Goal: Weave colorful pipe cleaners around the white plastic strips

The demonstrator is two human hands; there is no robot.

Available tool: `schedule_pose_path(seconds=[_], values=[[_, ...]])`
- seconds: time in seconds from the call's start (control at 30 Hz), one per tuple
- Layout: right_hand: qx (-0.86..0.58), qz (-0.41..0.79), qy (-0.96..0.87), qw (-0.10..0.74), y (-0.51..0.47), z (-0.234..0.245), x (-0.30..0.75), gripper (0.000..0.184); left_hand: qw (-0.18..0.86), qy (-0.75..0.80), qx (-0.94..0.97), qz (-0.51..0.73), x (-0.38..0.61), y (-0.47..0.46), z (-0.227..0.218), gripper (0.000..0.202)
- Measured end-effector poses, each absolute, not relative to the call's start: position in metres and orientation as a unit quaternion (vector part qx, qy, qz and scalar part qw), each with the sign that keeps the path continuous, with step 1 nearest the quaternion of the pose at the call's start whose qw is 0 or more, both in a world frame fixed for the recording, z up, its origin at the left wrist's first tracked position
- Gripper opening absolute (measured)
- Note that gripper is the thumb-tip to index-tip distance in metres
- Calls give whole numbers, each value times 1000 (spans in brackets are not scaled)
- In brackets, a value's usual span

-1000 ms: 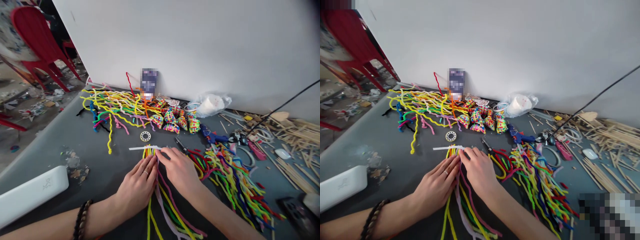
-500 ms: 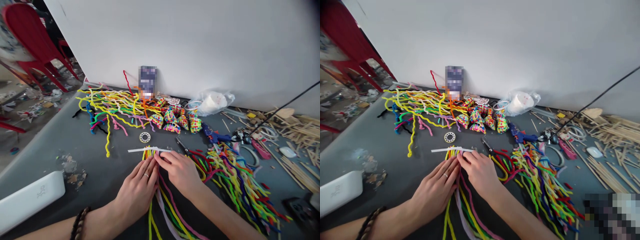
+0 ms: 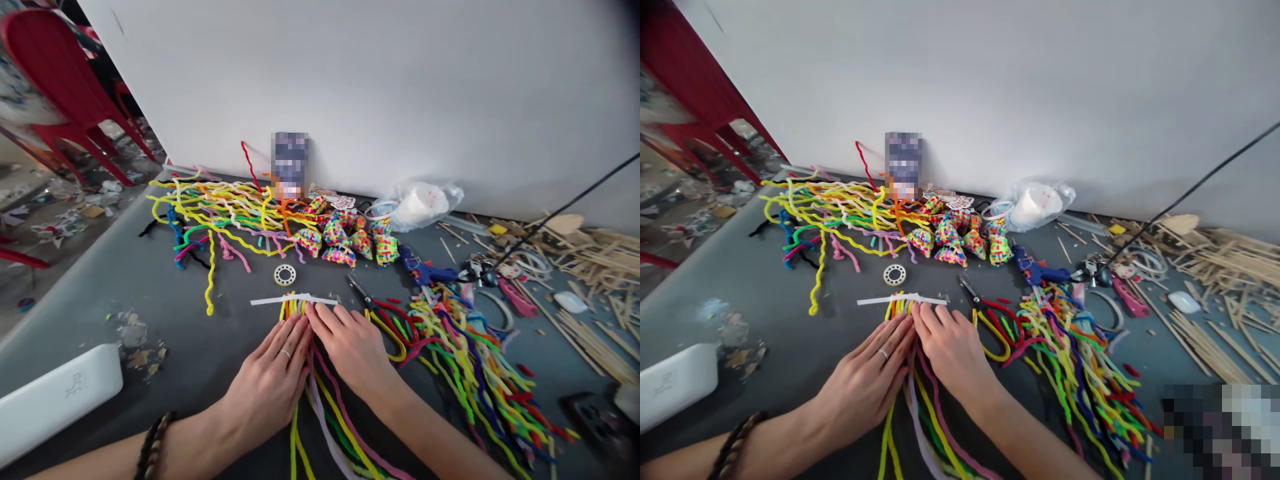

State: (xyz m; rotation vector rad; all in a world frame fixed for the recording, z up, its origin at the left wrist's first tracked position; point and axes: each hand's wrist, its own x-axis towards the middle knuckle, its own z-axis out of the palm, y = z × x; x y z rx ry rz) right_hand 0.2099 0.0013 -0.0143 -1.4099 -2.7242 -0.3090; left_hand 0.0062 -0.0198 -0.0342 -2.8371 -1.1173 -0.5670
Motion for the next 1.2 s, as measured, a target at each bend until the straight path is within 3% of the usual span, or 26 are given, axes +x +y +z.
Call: schedule_pose_path(seconds=[0.27,0.47,0.67,0.83,1.2], values=[[-458,-63,-876,137,1,-24,219,43,17,-358,-918,-168,6,-19,-32,52],[-521,-20,-844,129,-2,-27,212,46,22,-358,-919,-164,6,-18,-31,53],[-523,-78,-845,81,-5,-26,210,52,16,-353,-920,-167,5,-18,-33,51],[-468,-102,-860,175,-7,-29,214,39,13,-353,-918,-182,6,-17,-31,51],[-524,-81,-842,101,-6,-29,208,48,-4,-337,-919,-205,4,-16,-35,51]])
